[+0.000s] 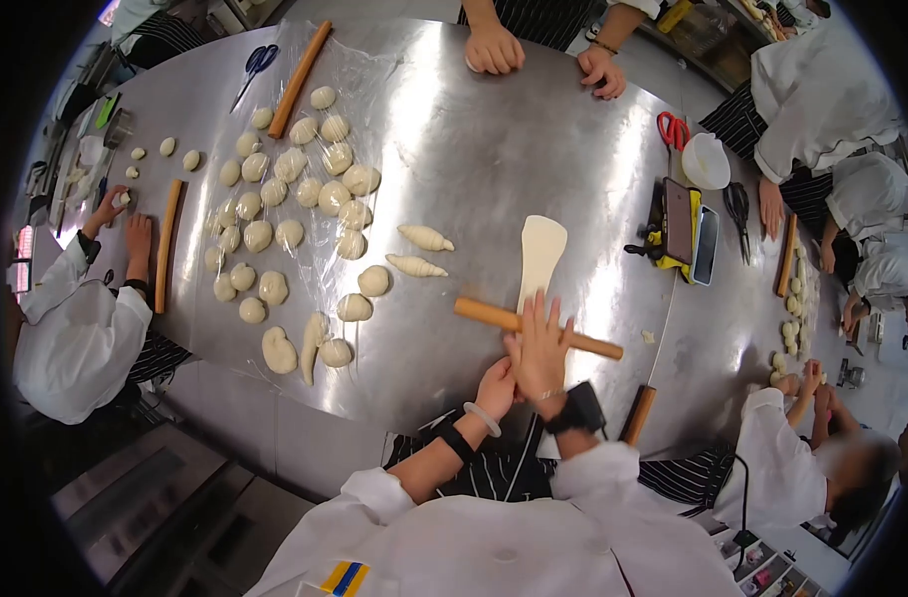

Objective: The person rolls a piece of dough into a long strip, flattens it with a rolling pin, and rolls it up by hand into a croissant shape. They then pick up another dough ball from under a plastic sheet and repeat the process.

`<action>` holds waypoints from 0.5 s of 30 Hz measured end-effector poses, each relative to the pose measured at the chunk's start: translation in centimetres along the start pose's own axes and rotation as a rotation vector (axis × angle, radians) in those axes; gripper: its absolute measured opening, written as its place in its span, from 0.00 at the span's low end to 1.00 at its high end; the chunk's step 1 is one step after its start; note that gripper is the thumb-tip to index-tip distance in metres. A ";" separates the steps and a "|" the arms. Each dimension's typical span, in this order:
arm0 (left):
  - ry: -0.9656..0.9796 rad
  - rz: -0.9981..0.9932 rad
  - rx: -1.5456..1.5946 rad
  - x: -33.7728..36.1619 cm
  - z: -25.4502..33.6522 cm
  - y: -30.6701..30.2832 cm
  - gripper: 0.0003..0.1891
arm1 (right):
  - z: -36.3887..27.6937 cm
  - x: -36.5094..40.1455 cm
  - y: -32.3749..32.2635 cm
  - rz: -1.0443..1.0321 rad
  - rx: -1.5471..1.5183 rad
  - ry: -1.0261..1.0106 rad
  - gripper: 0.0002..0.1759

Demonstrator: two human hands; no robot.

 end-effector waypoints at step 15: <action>-0.019 -0.027 0.043 1.3 -0.2 -1.0 0.14 | 0.7 1.4 0.4 -0.013 0.081 -0.119 0.37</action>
Point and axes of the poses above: each hand's wrist, its own x-axis away from the middle knuckle, its own y-axis out of the palm, z = x × y, the point moved 5 cm from there along -x, towards the middle knuckle, and after that the axes turned 8 degrees about y, right-handed, at the moved point
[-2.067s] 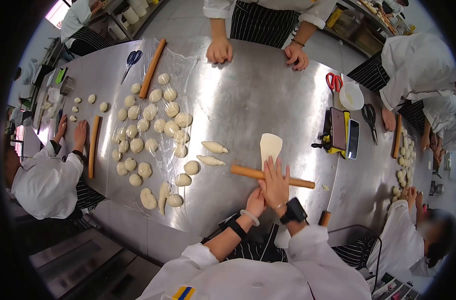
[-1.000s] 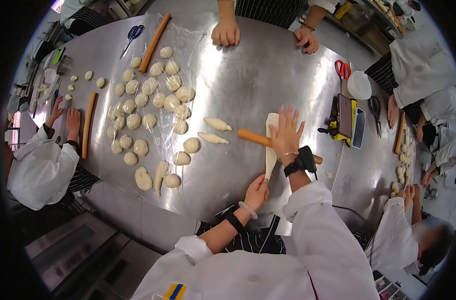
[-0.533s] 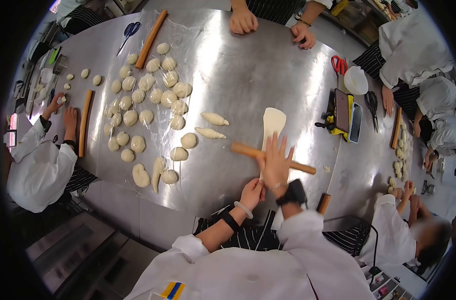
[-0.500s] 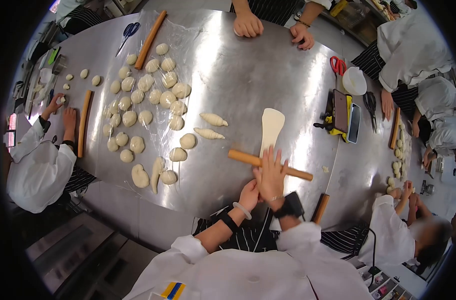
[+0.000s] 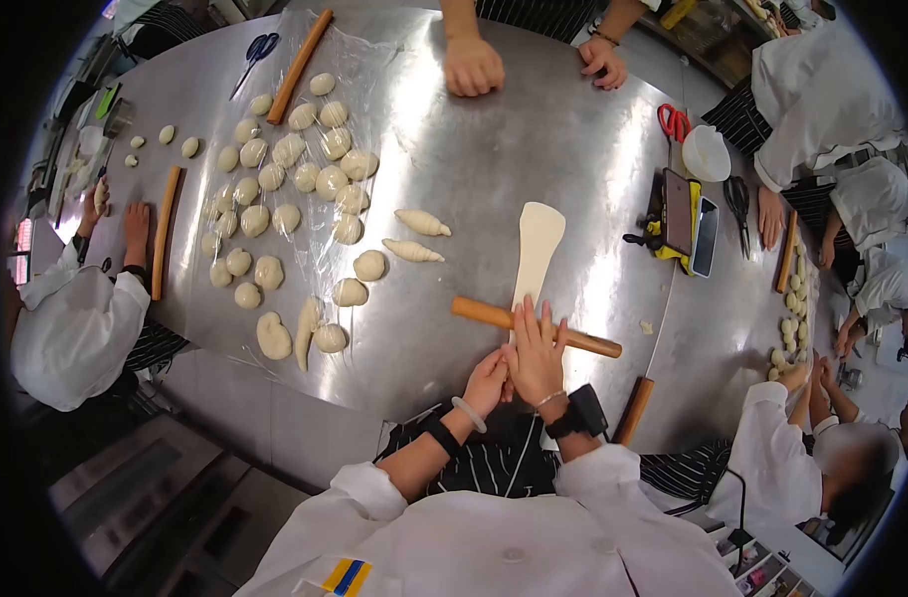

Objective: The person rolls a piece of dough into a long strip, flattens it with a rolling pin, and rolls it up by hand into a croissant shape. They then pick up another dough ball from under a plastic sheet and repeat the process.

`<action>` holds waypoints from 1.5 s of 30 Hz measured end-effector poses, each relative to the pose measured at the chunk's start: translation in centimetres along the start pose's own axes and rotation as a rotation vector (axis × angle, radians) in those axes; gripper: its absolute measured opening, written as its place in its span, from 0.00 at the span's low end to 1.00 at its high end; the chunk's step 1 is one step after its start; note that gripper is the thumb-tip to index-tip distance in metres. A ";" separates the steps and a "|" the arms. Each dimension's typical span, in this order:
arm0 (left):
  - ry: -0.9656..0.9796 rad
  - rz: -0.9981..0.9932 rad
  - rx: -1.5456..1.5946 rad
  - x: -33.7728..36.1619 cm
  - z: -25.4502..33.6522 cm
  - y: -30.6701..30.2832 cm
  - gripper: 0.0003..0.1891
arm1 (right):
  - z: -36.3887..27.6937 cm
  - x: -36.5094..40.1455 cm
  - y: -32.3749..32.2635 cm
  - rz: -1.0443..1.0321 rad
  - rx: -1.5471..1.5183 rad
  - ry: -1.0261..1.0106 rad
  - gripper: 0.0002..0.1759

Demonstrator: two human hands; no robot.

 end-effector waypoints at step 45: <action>-0.174 0.073 -0.384 -1.4 3.2 0.7 0.13 | 2.1 -9.5 -2.2 0.423 -0.001 0.153 0.40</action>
Point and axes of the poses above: each hand's wrist, its own x-axis away from the middle knuckle, its own y-axis out of the palm, z = x × y, the point moved 5 cm from there along -x, towards the middle knuckle, and after that the axes turned 8 degrees about y, right-handed, at the moved point
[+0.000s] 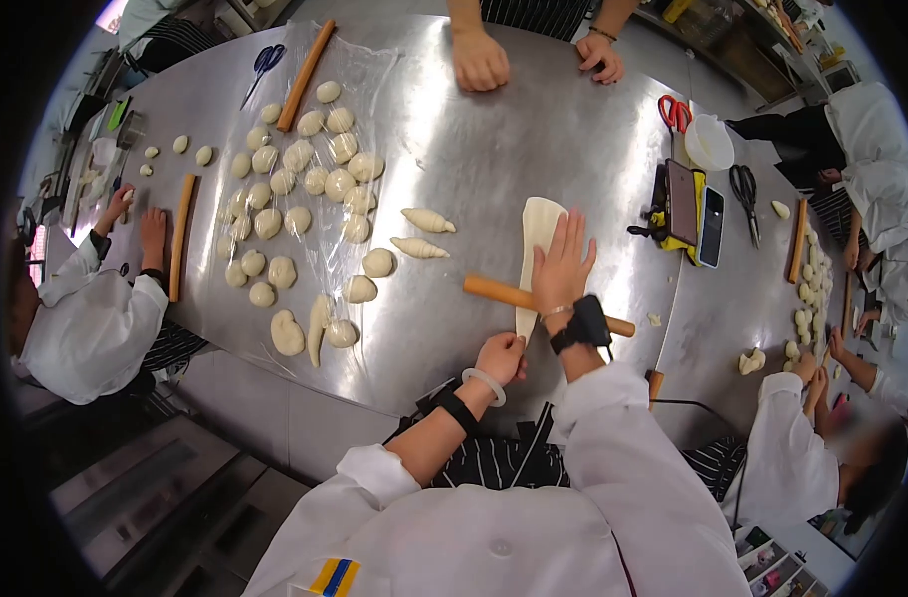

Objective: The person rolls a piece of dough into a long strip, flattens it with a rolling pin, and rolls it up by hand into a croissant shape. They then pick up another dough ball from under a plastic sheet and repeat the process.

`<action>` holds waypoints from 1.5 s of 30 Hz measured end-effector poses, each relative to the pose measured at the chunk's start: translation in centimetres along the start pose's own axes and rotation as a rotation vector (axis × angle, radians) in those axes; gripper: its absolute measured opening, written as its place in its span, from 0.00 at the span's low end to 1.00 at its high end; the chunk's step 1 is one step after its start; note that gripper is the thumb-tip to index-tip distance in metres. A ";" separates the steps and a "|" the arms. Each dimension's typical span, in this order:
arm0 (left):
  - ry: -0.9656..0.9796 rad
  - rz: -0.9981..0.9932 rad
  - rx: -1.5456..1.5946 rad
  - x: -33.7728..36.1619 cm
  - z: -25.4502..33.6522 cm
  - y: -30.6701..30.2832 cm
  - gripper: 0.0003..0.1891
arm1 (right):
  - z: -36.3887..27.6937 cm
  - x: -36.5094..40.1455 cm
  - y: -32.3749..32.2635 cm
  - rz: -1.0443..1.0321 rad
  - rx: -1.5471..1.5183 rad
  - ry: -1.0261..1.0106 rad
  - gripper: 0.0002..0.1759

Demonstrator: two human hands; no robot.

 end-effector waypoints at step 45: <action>-0.069 -0.227 0.052 5.5 -7.3 -1.0 0.10 | -3.0 12.6 -2.9 -0.332 -0.074 -0.058 0.40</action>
Point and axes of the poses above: each hand's wrist, its own x-axis away from the middle knuckle, its own y-axis out of the palm, z = x × y, the point moved 5 cm from there along -x, towards the middle knuckle, and after that the axes turned 8 degrees about y, right-handed, at the moved point
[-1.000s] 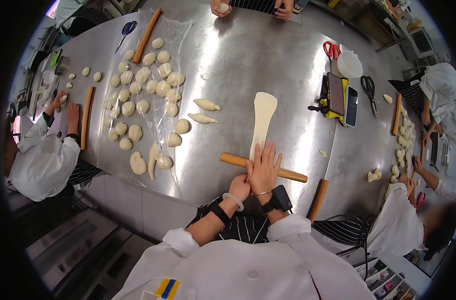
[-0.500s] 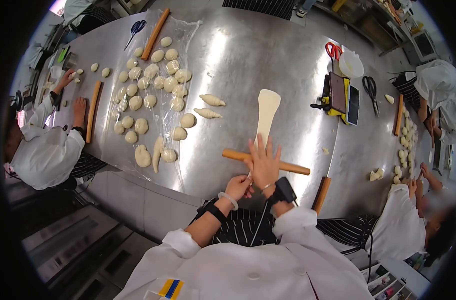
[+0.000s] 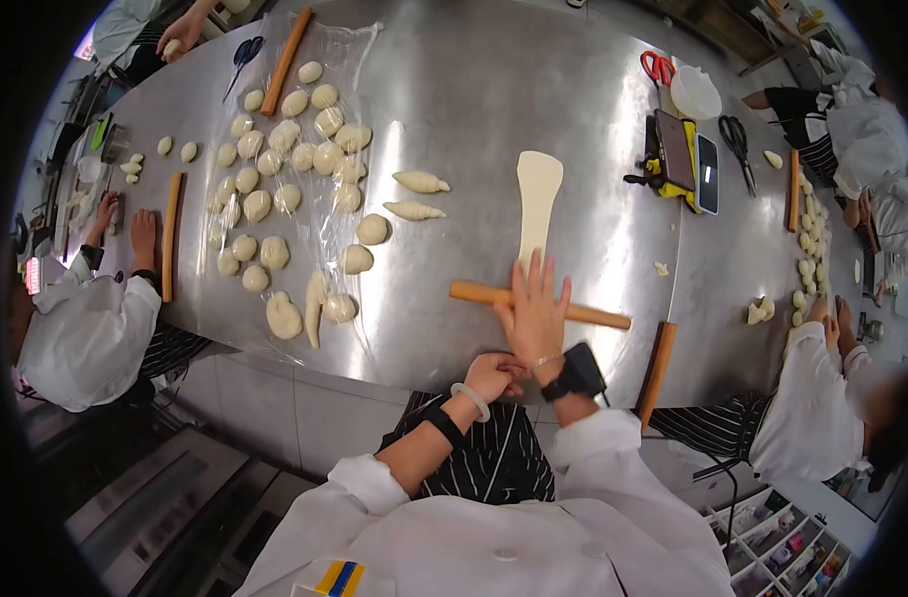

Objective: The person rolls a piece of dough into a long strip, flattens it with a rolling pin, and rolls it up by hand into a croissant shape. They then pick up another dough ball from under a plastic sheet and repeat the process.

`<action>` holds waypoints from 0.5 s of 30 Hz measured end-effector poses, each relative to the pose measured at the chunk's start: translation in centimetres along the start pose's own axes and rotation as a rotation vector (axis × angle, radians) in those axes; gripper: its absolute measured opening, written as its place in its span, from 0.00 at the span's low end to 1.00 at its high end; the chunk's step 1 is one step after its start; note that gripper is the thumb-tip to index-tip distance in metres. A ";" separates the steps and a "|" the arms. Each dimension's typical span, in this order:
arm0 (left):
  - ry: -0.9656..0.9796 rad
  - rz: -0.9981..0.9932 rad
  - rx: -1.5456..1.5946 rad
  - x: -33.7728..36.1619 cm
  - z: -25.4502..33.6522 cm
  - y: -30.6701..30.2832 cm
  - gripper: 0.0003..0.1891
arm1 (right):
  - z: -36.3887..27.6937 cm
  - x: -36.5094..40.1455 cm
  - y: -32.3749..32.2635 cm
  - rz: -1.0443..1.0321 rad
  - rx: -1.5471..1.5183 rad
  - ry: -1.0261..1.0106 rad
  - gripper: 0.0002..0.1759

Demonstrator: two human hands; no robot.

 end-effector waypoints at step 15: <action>0.585 0.590 -0.860 1.4 4.7 -0.6 0.14 | 2.4 -1.2 -0.2 -0.028 -0.232 0.037 0.33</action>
Point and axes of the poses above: each hand's wrist, its own x-axis away from the middle knuckle, its own y-axis out of the palm, z = x × y, the point moved 5 cm from there along -x, towards the middle knuckle, and after that the axes turned 8 degrees about y, right-handed, at the moved point
